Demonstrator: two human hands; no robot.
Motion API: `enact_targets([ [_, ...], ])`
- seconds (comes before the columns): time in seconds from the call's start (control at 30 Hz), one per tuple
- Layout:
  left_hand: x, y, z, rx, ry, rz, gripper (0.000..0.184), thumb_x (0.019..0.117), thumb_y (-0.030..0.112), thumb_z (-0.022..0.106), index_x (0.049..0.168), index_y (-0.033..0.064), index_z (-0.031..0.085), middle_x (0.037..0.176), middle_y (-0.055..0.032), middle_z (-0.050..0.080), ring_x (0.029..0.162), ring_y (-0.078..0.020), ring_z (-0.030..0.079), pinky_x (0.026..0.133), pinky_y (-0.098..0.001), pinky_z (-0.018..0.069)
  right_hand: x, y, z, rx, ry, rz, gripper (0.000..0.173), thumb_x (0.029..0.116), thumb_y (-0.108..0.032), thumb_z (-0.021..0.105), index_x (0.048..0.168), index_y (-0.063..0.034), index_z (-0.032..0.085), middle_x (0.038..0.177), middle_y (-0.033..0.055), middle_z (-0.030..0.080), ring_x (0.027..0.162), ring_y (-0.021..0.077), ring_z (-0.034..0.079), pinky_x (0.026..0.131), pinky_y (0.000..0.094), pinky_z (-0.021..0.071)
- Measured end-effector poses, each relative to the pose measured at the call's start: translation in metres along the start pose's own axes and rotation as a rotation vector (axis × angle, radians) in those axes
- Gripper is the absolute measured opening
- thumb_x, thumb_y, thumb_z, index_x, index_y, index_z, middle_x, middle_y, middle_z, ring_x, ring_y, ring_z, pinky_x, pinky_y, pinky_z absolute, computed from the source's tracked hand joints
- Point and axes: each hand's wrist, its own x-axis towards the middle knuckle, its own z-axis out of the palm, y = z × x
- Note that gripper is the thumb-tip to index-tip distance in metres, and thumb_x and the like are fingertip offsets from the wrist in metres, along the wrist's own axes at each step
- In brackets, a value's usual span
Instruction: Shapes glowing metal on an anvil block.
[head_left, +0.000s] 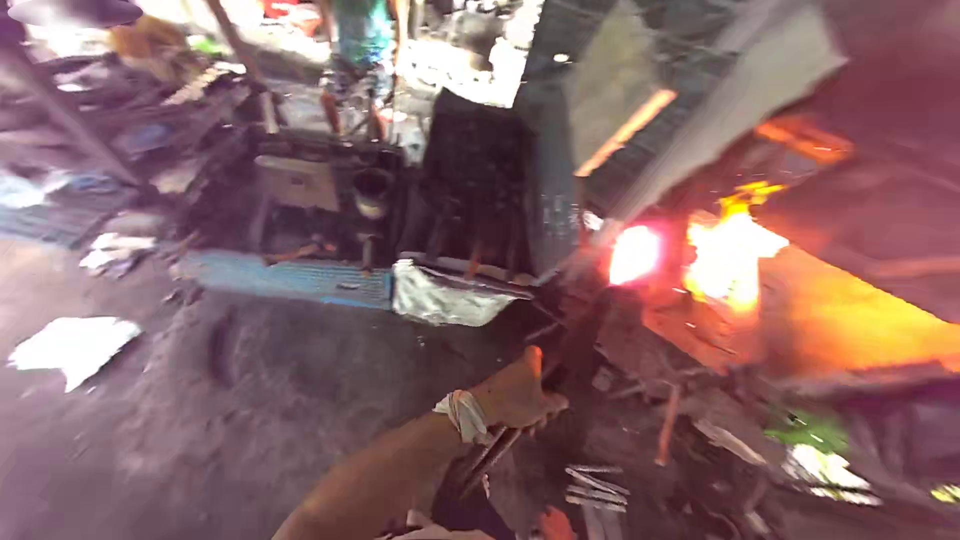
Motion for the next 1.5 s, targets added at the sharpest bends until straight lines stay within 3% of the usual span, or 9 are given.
enact_targets([
  [0.13,-0.065,0.001,-0.117,-0.159,0.176,0.181,0.054,0.0987,0.012,0.069,0.142,0.0054,0.036,0.079,-0.0095,0.062,0.053,-0.0166,0.06,0.049,-0.0311,0.0552,-0.018,-0.135,0.094,-0.459,-0.183,-0.334,0.04,0.1037,-0.022,0.061,0.135,0.0012,0.063,0.133,0.0265,0.064,0.127,0.0404,0.06,0.111,0.0568,0.0442],
  [0.47,-0.051,-0.087,-0.522,-0.866,0.483,0.297,0.01,0.1081,0.008,0.045,0.116,0.0047,0.05,0.077,-0.0041,0.061,0.05,-0.0078,0.055,0.045,-0.0209,0.0498,0.002,-0.56,0.306,-0.245,-0.419,-0.649,0.038,0.1052,-0.015,0.055,0.14,0.0016,0.058,0.122,0.0221,0.069,0.107,0.0308,0.071,0.097,0.0469,0.0573],
  [0.57,0.0,-0.144,-0.677,-0.525,0.827,0.016,0.033,0.1045,0.006,0.055,0.135,0.0023,0.044,0.082,-0.0101,0.064,0.057,-0.0147,0.06,0.051,-0.0281,0.0535,0.038,-0.697,0.418,0.1,-0.582,-0.459,0.039,0.104,-0.015,0.058,0.139,0.0019,0.056,0.124,0.0225,0.066,0.104,0.0304,0.069,0.088,0.0467,0.0588],
  [0.7,0.018,-0.238,-0.787,0.209,0.888,-0.736,0.071,0.0999,0.019,0.061,0.16,0.0048,0.026,0.131,-0.0259,0.065,0.116,-0.0397,0.067,0.101,-0.0583,0.0526,0.074,-0.806,0.54,0.49,-0.671,0.128,0.053,0.1041,-0.023,0.06,0.151,-0.006,0.043,0.153,0.0214,0.046,0.135,0.0372,0.05,0.102,0.0581,0.0468],
  [0.83,-0.01,-0.291,-0.827,0.152,0.891,-0.737,0.058,0.1017,0.02,0.059,0.156,0.0062,0.041,0.129,-0.0249,0.066,0.119,-0.039,0.065,0.104,-0.0593,0.0498,0.092,-0.866,0.602,0.74,-0.602,0.386,0.053,0.1033,-0.033,0.06,0.147,-0.0068,0.045,0.141,0.0199,0.053,0.121,0.0344,0.057,0.095,0.055,0.0511],
  [0.97,-0.027,-0.31,-0.848,-0.108,0.882,-0.521,0.053,0.0985,0.015,0.063,0.147,0.0014,0.048,0.123,-0.02,0.067,0.108,-0.0261,0.068,0.097,-0.046,0.0555,0.111,-0.902,0.586,0.937,-0.576,0.359,0.032,0.1047,-0.036,0.051,0.106,-0.0055,0.059,0.076,0.0109,0.064,0.063,0.0227,0.064,0.058,0.0419,0.0577],
  [1.07,-0.027,-0.322,-0.86,-0.264,0.854,-0.495,0.055,0.0978,0.014,0.064,0.148,0.002,0.043,0.119,-0.017,0.066,0.097,-0.021,0.067,0.087,-0.0399,0.0576,0.14,-0.929,0.552,1.091,-0.59,0.292,0.023,0.1052,-0.023,0.047,0.09,-0.0085,0.056,0.066,0.0022,0.059,0.05,0.013,0.058,0.048,0.0291,0.0545],
  [1.27,-0.044,-0.313,-0.882,-0.28,0.776,-0.612,0.055,0.0999,0.028,0.068,0.144,0.0016,0.047,0.117,-0.0195,0.068,0.098,-0.0277,0.07,0.086,-0.0475,0.0595,0.1,-0.95,0.451,0.334,-0.43,-0.03,0.028,0.0878,0.0,0.064,0.113,0.0026,0.052,0.07,0.0125,0.06,0.049,0.0214,0.059,0.045,0.0371,0.0541],
  [1.5,-0.145,-0.208,-0.966,0.766,0.592,-1.02,0.058,0.1014,0.013,0.053,0.153,-0.0024,0.033,0.12,-0.034,0.065,0.105,-0.0526,0.068,0.084,-0.0663,0.0555,-0.102,-1.039,0.314,0.062,-0.089,-0.799,0.066,0.0879,-0.024,0.069,0.142,0.0017,0.042,0.091,0.0106,0.068,0.064,0.0219,0.068,0.056,0.0403,0.0615],
])
